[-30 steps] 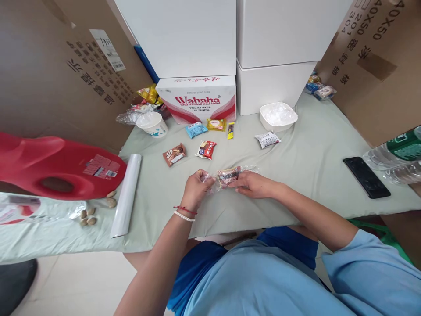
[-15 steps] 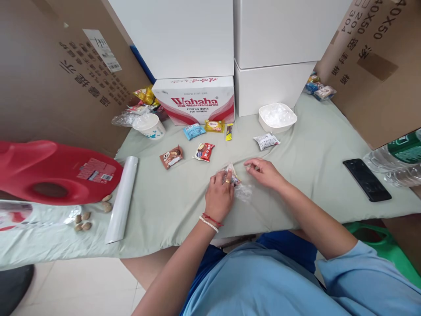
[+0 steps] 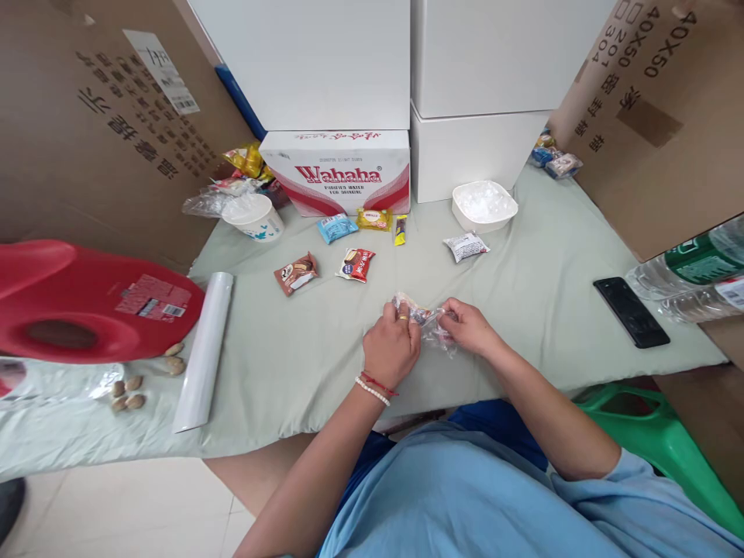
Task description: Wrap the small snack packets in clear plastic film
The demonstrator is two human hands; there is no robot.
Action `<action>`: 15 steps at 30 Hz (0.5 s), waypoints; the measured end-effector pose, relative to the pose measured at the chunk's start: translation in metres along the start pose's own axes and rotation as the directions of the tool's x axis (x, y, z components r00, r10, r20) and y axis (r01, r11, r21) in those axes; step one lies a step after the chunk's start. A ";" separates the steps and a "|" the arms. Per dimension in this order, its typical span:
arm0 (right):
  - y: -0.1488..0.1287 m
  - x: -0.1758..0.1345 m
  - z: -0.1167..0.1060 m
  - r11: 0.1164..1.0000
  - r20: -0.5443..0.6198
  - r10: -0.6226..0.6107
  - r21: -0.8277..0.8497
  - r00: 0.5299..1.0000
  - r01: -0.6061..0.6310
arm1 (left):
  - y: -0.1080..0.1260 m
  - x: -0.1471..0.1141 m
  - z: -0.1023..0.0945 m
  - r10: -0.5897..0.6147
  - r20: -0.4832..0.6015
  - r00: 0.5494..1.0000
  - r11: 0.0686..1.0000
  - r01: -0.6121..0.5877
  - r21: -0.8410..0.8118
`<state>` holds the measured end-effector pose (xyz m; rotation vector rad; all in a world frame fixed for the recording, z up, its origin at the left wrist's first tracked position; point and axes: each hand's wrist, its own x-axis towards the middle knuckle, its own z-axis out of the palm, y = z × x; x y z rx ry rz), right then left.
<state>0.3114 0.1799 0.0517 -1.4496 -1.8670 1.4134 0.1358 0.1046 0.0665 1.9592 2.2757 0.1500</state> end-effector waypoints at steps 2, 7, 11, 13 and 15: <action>-0.003 0.004 -0.005 0.995 -0.030 0.014 0.095 0.999 -0.011 | 0.001 -0.002 0.003 0.009 0.017 1.000 1.000 -0.009 0.026; -0.024 0.021 0.006 0.990 -0.043 -0.030 0.135 0.999 0.036 | 0.019 -0.005 0.013 0.029 0.052 0.998 1.000 -0.028 -0.005; -0.037 0.036 0.030 0.994 -0.032 -0.105 -0.018 0.994 0.105 | 0.027 -0.004 0.009 0.012 0.120 0.993 0.994 0.001 -0.107; -0.038 0.040 0.036 0.987 -0.036 -0.135 -0.089 0.990 0.131 | 0.016 -0.004 0.004 0.046 0.112 0.993 0.984 -0.026 -0.176; -0.037 0.041 0.038 0.978 -0.053 -0.166 -0.134 0.985 0.158 | -0.003 -0.003 0.002 0.017 0.026 1.000 0.950 -0.008 -0.311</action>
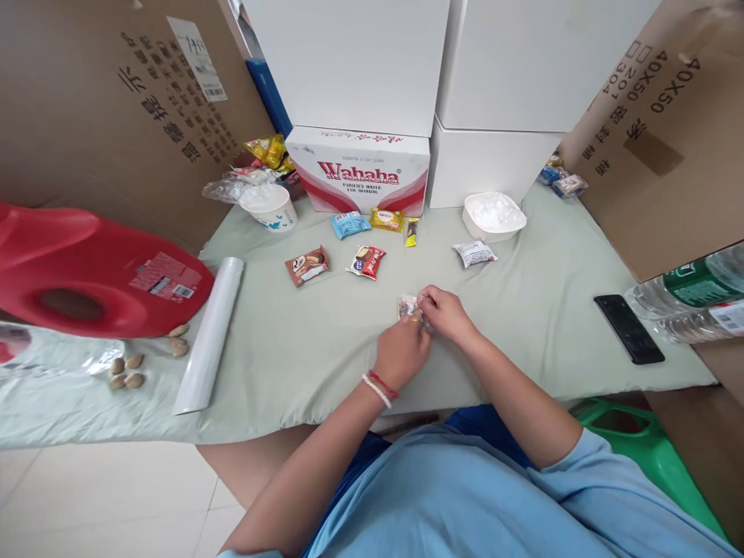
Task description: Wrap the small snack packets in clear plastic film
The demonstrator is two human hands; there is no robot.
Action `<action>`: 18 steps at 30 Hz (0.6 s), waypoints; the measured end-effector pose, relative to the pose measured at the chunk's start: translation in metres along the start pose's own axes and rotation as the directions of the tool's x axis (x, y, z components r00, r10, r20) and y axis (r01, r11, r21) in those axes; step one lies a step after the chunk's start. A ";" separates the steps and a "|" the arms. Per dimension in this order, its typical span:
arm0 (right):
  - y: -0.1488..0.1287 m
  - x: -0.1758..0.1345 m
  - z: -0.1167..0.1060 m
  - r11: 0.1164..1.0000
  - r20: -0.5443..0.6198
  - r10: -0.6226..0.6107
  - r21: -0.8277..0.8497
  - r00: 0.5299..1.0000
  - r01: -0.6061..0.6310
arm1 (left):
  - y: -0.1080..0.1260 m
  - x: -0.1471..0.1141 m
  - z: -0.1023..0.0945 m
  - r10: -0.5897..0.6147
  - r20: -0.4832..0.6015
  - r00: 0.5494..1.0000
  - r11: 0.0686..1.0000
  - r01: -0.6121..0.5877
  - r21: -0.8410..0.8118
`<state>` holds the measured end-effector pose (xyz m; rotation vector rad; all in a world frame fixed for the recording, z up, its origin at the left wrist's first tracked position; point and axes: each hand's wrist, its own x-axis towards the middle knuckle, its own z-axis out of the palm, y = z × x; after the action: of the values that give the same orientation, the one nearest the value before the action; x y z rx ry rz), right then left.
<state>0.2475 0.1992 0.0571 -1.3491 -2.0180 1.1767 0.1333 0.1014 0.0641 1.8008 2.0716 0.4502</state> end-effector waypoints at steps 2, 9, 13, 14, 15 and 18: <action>0.001 -0.002 0.000 0.999 -0.013 -0.029 -0.016 0.999 0.029 | -0.019 0.004 -0.005 -0.122 -0.160 0.980 0.984 0.098 -0.151; 0.010 -0.011 -0.007 0.994 -0.012 0.002 0.111 1.000 0.000 | -0.022 0.026 0.018 -0.142 -0.222 0.965 0.968 0.089 -0.235; 0.019 -0.034 -0.016 0.943 -0.040 0.093 0.324 0.995 -0.075 | 0.002 0.011 0.035 -0.051 -0.356 0.933 0.961 -0.052 -0.273; 0.022 -0.041 -0.019 0.904 -0.029 0.126 0.415 0.992 -0.102 | 0.008 0.006 0.038 0.014 -0.407 0.913 0.961 -0.125 -0.246; 0.025 -0.048 -0.021 0.855 -0.008 0.157 0.501 0.988 -0.132 | 0.013 0.000 0.041 0.102 -0.449 0.888 0.958 -0.209 -0.197; 0.034 -0.065 -0.023 0.766 0.016 0.207 0.619 0.978 -0.172 | 0.027 -0.013 0.050 0.368 -0.458 0.809 0.899 -0.435 -0.046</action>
<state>0.3101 0.1559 0.0472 -1.2252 -1.2766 1.6827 0.1822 0.0921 0.0330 2.2042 1.8259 1.2016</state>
